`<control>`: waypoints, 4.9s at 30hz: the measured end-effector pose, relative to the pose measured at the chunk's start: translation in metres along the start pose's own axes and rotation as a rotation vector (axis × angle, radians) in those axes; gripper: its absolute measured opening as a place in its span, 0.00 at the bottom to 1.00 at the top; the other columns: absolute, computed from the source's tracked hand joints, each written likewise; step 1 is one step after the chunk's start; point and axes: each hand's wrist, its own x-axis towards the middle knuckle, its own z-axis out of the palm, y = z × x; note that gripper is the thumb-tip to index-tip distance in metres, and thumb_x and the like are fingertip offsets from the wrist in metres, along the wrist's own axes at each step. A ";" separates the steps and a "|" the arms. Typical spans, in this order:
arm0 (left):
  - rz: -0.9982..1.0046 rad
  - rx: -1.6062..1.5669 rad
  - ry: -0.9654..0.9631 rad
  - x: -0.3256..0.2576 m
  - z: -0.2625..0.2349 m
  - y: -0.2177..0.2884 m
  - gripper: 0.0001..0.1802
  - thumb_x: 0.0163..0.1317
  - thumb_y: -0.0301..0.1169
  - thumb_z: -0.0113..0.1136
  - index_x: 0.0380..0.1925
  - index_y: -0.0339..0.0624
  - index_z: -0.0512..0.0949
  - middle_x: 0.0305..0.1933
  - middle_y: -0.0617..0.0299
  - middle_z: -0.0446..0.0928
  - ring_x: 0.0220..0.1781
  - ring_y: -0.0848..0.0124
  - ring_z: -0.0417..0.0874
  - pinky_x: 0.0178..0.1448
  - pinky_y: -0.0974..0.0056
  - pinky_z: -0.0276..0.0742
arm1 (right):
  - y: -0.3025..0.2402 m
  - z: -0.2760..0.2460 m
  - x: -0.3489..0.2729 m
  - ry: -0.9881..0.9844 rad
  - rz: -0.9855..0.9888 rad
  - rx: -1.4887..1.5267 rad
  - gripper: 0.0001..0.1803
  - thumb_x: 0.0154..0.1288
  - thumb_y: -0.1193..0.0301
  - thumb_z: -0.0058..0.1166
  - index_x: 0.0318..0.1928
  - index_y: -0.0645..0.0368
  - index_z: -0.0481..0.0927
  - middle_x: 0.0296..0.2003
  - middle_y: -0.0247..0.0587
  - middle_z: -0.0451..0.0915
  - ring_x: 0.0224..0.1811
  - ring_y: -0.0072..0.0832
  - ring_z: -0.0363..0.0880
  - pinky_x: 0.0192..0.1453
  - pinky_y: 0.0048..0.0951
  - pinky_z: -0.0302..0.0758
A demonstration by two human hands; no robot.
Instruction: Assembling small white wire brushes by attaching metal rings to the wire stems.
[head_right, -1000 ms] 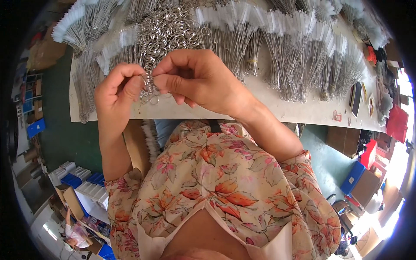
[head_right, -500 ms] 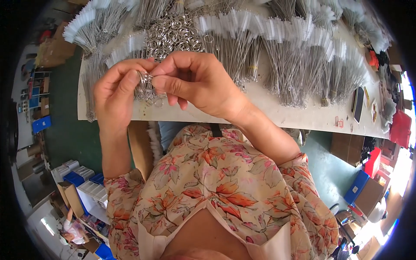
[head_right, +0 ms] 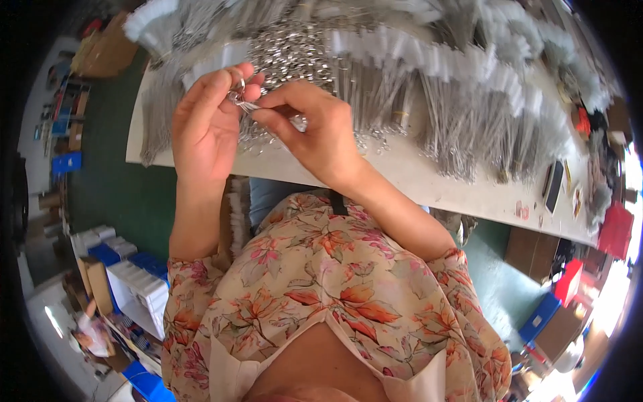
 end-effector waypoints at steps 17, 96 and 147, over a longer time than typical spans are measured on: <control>-0.401 0.955 0.383 -0.170 -0.184 0.073 0.06 0.60 0.25 0.51 0.29 0.33 0.76 0.28 0.60 0.78 0.27 0.75 0.78 0.34 0.71 0.73 | 0.040 0.064 -0.052 -0.612 0.296 -0.233 0.05 0.56 0.76 0.57 0.34 0.61 0.80 0.19 0.34 0.75 0.17 0.13 0.68 0.21 0.19 0.65; -1.405 0.715 0.778 -0.184 -0.517 -0.301 0.19 0.57 0.38 0.55 0.44 0.38 0.77 0.44 0.51 0.79 0.47 0.56 0.80 0.45 0.59 0.78 | 0.031 0.250 -0.049 -0.840 -0.423 -0.819 0.12 0.36 0.84 0.62 0.18 0.53 0.75 0.09 0.30 0.61 0.08 0.22 0.62 0.12 0.21 0.55; -0.481 1.210 1.033 -0.408 -0.494 -0.047 0.17 0.53 0.33 0.58 0.42 0.38 0.75 0.42 0.51 0.77 0.43 0.49 0.77 0.49 0.52 0.73 | -0.037 0.286 -0.054 -0.940 -0.249 -0.904 0.09 0.31 0.78 0.54 0.20 0.56 0.71 0.14 0.36 0.63 0.12 0.29 0.61 0.16 0.27 0.56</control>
